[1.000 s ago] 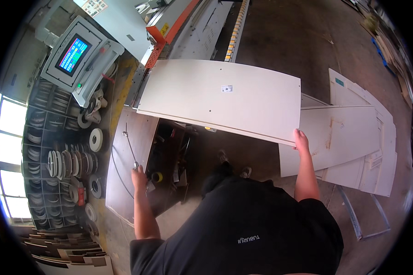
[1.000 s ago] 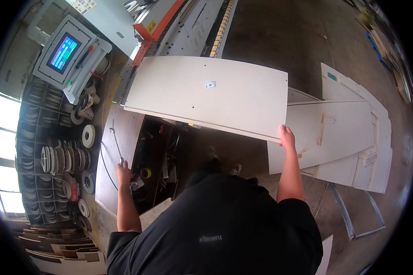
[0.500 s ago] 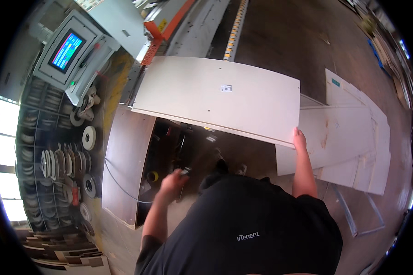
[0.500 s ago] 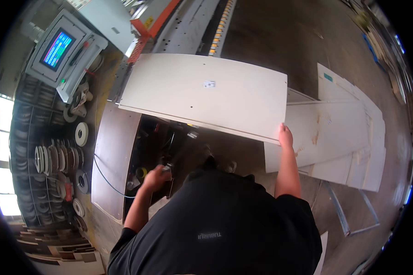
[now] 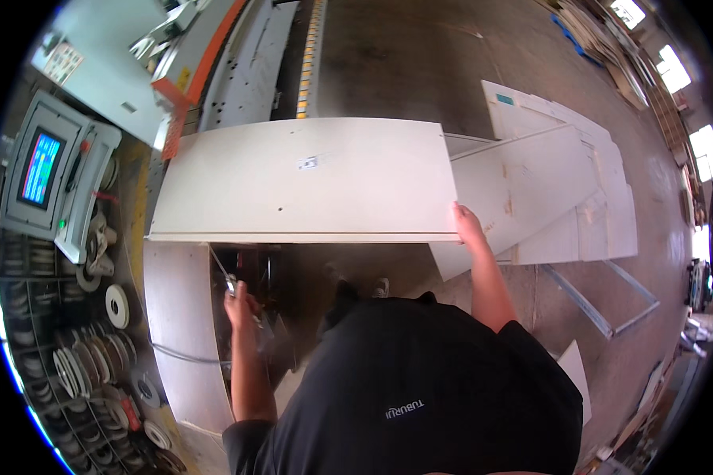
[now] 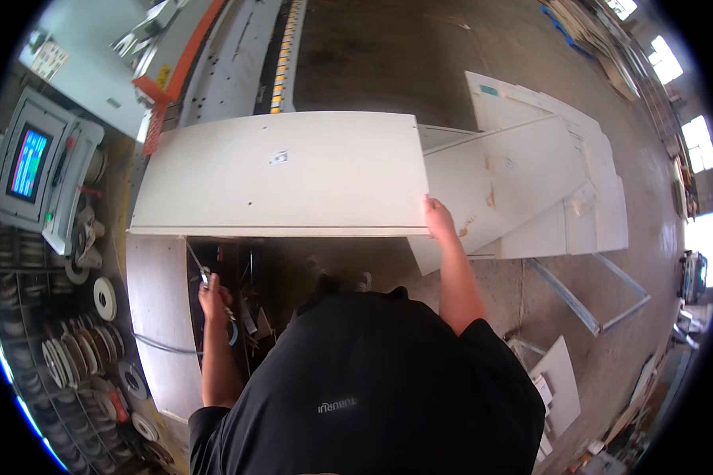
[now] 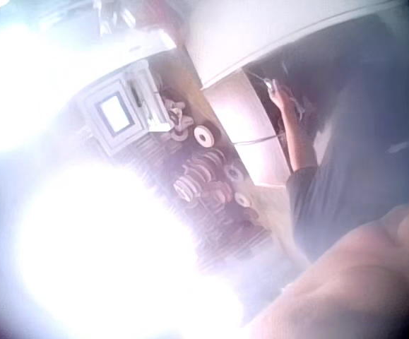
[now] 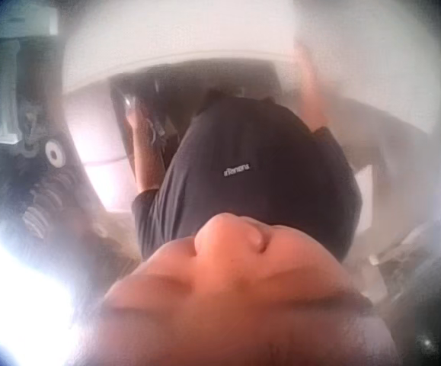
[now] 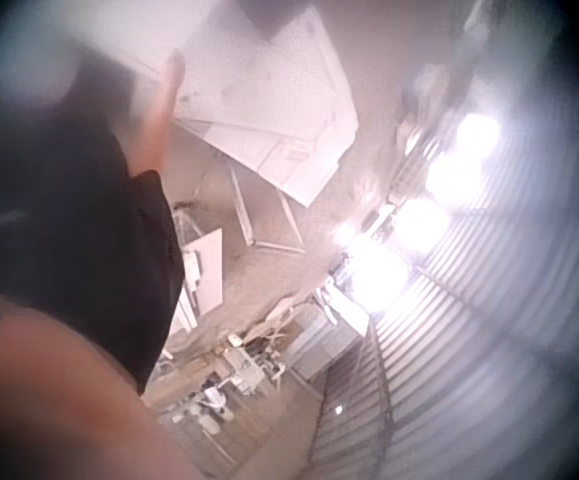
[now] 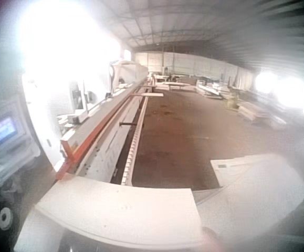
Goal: The person repeatedly picks up white rectangular panels from a stack, places them on a machine table, and uses a handheld tool to work on the panel edges. The person then moves the processed panels to a separate stack.
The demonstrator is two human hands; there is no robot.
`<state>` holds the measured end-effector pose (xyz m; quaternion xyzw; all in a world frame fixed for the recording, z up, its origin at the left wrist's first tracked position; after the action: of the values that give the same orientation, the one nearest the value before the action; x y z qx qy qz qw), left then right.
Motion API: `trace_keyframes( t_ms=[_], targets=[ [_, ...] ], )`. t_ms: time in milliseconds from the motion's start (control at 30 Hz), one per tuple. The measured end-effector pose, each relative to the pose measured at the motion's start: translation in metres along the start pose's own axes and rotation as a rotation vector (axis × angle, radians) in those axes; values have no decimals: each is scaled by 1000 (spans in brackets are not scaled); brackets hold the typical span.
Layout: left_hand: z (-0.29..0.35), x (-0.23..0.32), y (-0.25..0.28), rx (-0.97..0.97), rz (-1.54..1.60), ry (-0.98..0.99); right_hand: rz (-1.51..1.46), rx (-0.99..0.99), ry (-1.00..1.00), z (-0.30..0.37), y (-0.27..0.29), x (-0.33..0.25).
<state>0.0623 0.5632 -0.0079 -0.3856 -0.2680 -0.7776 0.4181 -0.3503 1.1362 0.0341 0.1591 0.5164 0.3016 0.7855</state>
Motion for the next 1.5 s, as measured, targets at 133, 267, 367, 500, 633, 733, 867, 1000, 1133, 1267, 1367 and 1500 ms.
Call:
trace_keyframes(
  t_ms=[133, 267, 367, 500, 633, 733, 867, 1000, 1133, 1267, 1367, 1500],
  targets=[
    [58, -53, -89, -508, -561, -42, 4, -2, -41, 8, 2, -1],
    [107, -99, -91, -841, -867, 93, -32, -20, -53, 7, -12, 12],
    [120, -71, -88, -829, -821, 180, -35, -27, -23, -3, -26, 40],
    [94, -21, -84, -558, -393, 191, 58, 39, 242, -11, -47, 67],
    [38, 18, -76, -218, 24, 71, 38, -64, 204, 22, -60, 14],
    [5, 40, -83, -19, 297, 46, 82, -59, 244, 17, -68, 4],
    [-32, 50, -90, 25, 513, 3, 75, -54, 243, 9, -79, -14],
    [-49, 59, -105, -46, 532, -4, 145, -17, 269, -9, -75, -21],
    [-52, 72, -114, -83, 512, 18, 181, 4, 258, -25, -75, -39],
    [-69, 87, -125, -136, 445, 6, 165, -19, 242, -56, -76, -39],
    [-89, 103, -144, -194, 439, 4, 127, -31, 251, -85, -75, -50],
    [-117, 130, -171, -232, 426, -16, 91, -27, 226, -123, -74, -79]
  ],
)
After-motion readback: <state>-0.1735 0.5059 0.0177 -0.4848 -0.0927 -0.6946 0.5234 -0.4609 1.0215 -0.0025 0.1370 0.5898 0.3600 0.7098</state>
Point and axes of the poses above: each hand's wrist, its own z-axis away from the middle knuckle, its own y-axis out of the back of the hand, x = y × z, the point moved 8 cm from there along -z, towards the middle knuckle, and after that the axes turned 8 degrees about y, right-handed, at the moved point
